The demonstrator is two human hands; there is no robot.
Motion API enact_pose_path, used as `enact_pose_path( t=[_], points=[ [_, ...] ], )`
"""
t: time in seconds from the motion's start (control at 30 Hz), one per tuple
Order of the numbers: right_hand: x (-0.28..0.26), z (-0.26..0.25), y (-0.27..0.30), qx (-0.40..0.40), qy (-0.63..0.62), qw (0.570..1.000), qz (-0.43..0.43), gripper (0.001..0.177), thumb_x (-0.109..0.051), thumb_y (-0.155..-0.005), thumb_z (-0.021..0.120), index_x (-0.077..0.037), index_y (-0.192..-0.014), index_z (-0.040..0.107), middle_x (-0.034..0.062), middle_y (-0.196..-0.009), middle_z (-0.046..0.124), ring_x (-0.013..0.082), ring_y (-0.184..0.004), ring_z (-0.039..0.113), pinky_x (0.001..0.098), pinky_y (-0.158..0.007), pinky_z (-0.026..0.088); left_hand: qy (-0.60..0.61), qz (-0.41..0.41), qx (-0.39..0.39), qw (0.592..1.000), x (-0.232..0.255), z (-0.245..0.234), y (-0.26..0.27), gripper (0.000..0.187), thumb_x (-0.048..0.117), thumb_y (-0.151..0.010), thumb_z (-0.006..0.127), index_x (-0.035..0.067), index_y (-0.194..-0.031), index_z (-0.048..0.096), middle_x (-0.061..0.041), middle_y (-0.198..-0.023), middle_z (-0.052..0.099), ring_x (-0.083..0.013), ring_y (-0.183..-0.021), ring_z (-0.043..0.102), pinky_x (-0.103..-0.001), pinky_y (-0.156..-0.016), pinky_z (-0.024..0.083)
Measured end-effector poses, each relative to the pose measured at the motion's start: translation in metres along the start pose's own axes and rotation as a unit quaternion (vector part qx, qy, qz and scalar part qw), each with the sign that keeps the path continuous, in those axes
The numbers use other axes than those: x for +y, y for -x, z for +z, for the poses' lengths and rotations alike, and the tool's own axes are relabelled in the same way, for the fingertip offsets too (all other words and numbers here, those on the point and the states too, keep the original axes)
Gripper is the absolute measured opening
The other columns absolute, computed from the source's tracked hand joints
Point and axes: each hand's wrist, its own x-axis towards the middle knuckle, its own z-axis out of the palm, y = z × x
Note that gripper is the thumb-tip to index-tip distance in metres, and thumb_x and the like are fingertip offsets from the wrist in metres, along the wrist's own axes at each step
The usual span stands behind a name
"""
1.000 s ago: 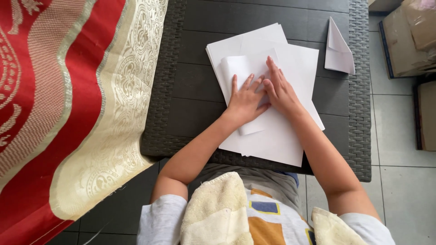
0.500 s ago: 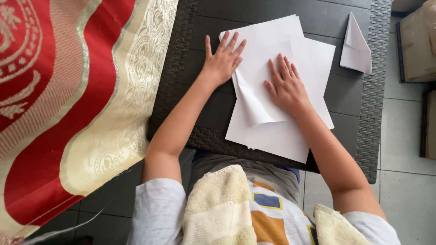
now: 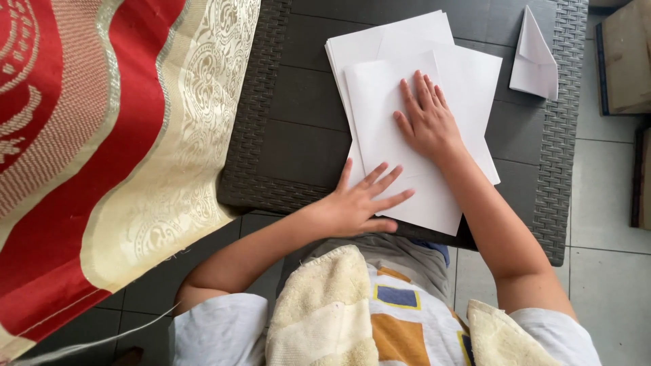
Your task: Folding white paper sheets on a table to create paper airplanes.
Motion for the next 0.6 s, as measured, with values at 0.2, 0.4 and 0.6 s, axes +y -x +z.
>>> enact_pose_path(
  t=[0.2,0.4,0.6],
  points=[
    [0.008,0.011,0.000,0.068,0.033,0.996,-0.050,0.068,-0.052,-0.112,0.037,-0.010,-0.164,0.034,0.0314,-0.163,0.030,0.0470,-0.151,0.029,0.0536,-0.125,0.021,-0.058,-0.071,0.025,0.995,-0.071,-0.032,-0.047,0.062,0.063,-0.110,0.012,0.037,-0.166,0.011,-0.003,-0.175,0.007,-0.0295,-0.160,0.011,-0.083,-0.112,0.001],
    [0.004,0.006,0.013,0.100,0.024,0.990,-0.095,0.063,-0.043,-0.108,0.050,-0.009,-0.161,0.041,0.0309,-0.164,0.027,0.0495,-0.150,0.031,0.0641,-0.118,0.028,-0.164,-0.093,0.099,0.977,-0.105,-0.013,-0.043,0.077,0.073,-0.103,0.022,0.025,-0.162,0.032,-0.011,-0.170,0.023,-0.0312,-0.156,0.022,-0.081,-0.112,0.004],
    [-0.005,-0.006,0.106,0.014,0.032,0.999,-0.035,0.066,-0.053,-0.099,0.055,-0.027,-0.158,0.043,0.0124,-0.162,0.041,0.0356,-0.148,0.040,0.0643,-0.118,0.029,-0.112,0.067,0.072,0.989,-0.028,0.008,0.003,0.115,0.091,-0.075,0.040,0.020,-0.164,0.025,-0.012,-0.169,0.027,-0.0314,-0.154,0.030,-0.075,-0.116,0.011]
  ],
)
